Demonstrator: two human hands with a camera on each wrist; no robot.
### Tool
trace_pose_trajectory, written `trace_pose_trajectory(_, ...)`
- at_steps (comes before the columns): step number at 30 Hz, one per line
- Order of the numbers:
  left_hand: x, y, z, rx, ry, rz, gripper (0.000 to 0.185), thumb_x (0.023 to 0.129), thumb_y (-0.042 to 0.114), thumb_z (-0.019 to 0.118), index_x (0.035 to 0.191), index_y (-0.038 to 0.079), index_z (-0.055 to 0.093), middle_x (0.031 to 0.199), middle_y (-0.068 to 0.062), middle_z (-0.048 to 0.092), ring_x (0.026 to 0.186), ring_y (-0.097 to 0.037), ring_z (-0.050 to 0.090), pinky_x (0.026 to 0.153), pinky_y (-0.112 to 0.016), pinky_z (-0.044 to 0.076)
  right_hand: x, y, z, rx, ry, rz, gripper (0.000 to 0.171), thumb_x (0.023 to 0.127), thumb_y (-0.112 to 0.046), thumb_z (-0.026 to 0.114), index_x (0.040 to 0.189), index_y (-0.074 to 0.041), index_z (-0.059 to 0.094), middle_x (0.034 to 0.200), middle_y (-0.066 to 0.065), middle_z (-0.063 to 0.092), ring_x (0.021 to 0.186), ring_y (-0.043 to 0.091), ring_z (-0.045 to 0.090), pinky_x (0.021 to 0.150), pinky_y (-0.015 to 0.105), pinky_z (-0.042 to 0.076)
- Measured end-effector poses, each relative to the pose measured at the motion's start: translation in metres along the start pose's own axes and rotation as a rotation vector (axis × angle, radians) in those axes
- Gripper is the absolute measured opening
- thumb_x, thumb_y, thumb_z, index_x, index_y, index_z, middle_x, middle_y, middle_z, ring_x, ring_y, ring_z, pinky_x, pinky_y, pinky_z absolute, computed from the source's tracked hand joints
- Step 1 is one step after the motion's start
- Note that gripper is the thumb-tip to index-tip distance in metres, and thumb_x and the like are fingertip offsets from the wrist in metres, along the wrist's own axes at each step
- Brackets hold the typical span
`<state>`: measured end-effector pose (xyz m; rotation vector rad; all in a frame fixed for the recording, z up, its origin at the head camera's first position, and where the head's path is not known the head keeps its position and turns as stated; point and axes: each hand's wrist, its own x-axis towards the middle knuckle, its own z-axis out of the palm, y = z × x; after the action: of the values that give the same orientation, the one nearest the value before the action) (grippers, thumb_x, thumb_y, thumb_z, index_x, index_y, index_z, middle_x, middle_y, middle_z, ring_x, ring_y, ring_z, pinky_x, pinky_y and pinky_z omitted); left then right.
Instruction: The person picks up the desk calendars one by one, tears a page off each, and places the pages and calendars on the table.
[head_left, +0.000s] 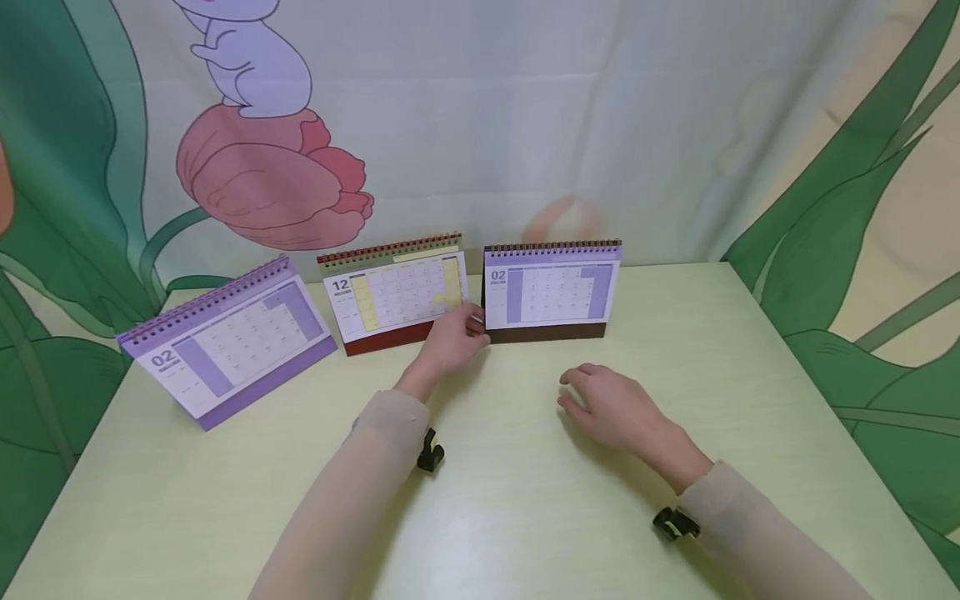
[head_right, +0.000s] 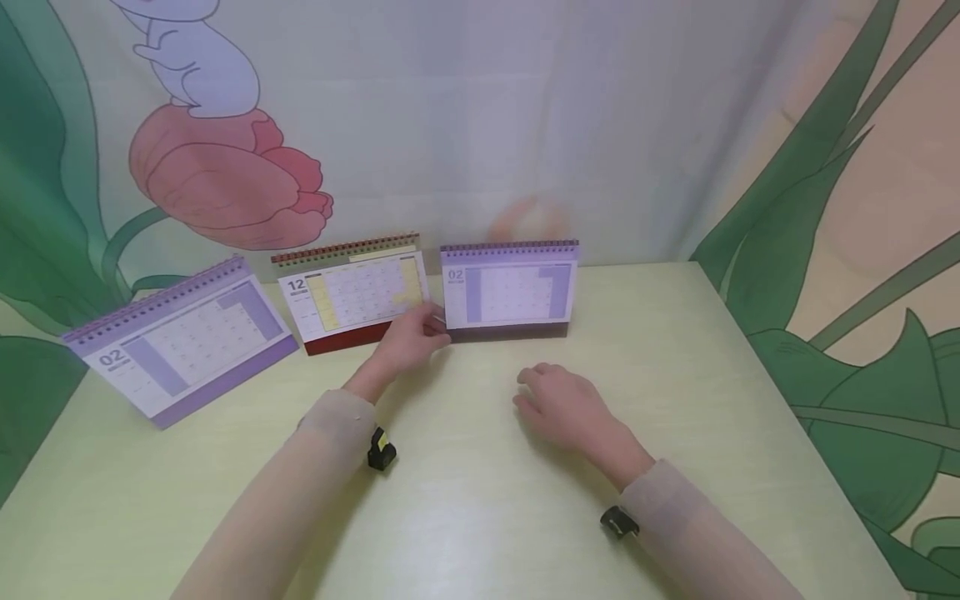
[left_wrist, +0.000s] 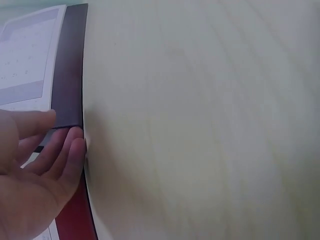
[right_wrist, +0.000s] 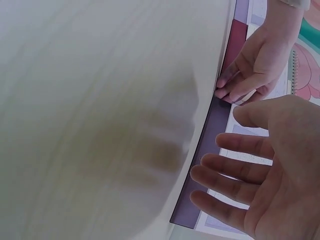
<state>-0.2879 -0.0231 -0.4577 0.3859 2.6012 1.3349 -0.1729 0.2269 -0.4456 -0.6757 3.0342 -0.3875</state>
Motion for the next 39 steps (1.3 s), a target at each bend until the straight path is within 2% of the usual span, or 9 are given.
trace_pose_trajectory(6, 0.003, 0.004, 0.006, 0.019, 0.017, 0.019, 0.032, 0.088, 0.000, 0.074, 0.118, -0.004, 0.062, 0.107, -0.016, 0.068, 0.101, -0.029, 0.063, 0.091, -0.039, 0.051, -0.004, 0.002, -0.003, 0.001, 0.009, 0.017, 0.033, 0.103, -0.026, 0.063, 0.124, -0.001, 0.068, 0.123, 0.015, 0.068, 0.115, 0.033, 0.064, 0.095, 0.049, 0.054)
trace_pose_trajectory(11, 0.005, 0.002, 0.011, 0.036, 0.021, 0.012, 0.026, 0.088, -0.001, 0.073, 0.113, -0.003, 0.064, 0.105, -0.014, 0.066, 0.098, -0.027, 0.061, 0.089, -0.038, 0.051, -0.006, 0.001, -0.003, 0.017, -0.001, 0.016, 0.033, 0.102, -0.027, 0.064, 0.123, -0.002, 0.069, 0.124, 0.014, 0.068, 0.115, 0.032, 0.064, 0.094, 0.048, 0.054)
trace_pose_trajectory(19, 0.008, 0.003, 0.014, 0.074, 0.021, 0.032, 0.039, 0.093, -0.002, 0.069, 0.131, -0.003, 0.061, 0.117, -0.017, 0.067, 0.100, -0.028, 0.062, 0.090, -0.038, 0.052, -0.008, 0.000, -0.004, 0.014, 0.014, 0.000, 0.031, 0.102, -0.026, 0.064, 0.121, -0.002, 0.069, 0.122, 0.013, 0.069, 0.114, 0.032, 0.065, 0.093, 0.048, 0.055)
trace_pose_trajectory(24, 0.010, 0.005, 0.014, 0.084, 0.012, 0.049, 0.037, 0.094, -0.002, 0.067, 0.131, -0.003, 0.061, 0.118, -0.017, 0.067, 0.100, -0.028, 0.062, 0.090, -0.039, 0.052, -0.008, -0.001, -0.006, 0.015, 0.007, 0.008, 0.031, 0.102, -0.025, 0.064, 0.121, -0.002, 0.069, 0.121, 0.013, 0.069, 0.113, 0.032, 0.065, 0.093, 0.048, 0.055)
trace_pose_trajectory(33, 0.006, 0.006, 0.012, 0.000, 0.025, 0.113, 0.035, 0.091, -0.005, 0.070, 0.123, 0.000, 0.058, 0.105, -0.015, 0.064, 0.095, -0.027, 0.063, 0.087, -0.037, 0.053, -0.008, -0.002, -0.005, 0.021, -0.001, 0.002, 0.030, 0.102, -0.026, 0.064, 0.121, -0.003, 0.069, 0.121, 0.012, 0.069, 0.113, 0.031, 0.065, 0.092, 0.047, 0.055)
trace_pose_trajectory(39, 0.001, 0.010, 0.011, -0.104, 0.033, 0.103, 0.034, 0.091, -0.004, 0.072, 0.123, 0.001, 0.058, 0.103, -0.016, 0.065, 0.094, -0.028, 0.063, 0.084, -0.036, 0.054, -0.006, -0.003, -0.002, 0.027, 0.021, -0.019, 0.030, 0.102, -0.026, 0.065, 0.121, -0.003, 0.069, 0.124, 0.012, 0.068, 0.116, 0.031, 0.064, 0.094, 0.047, 0.054)
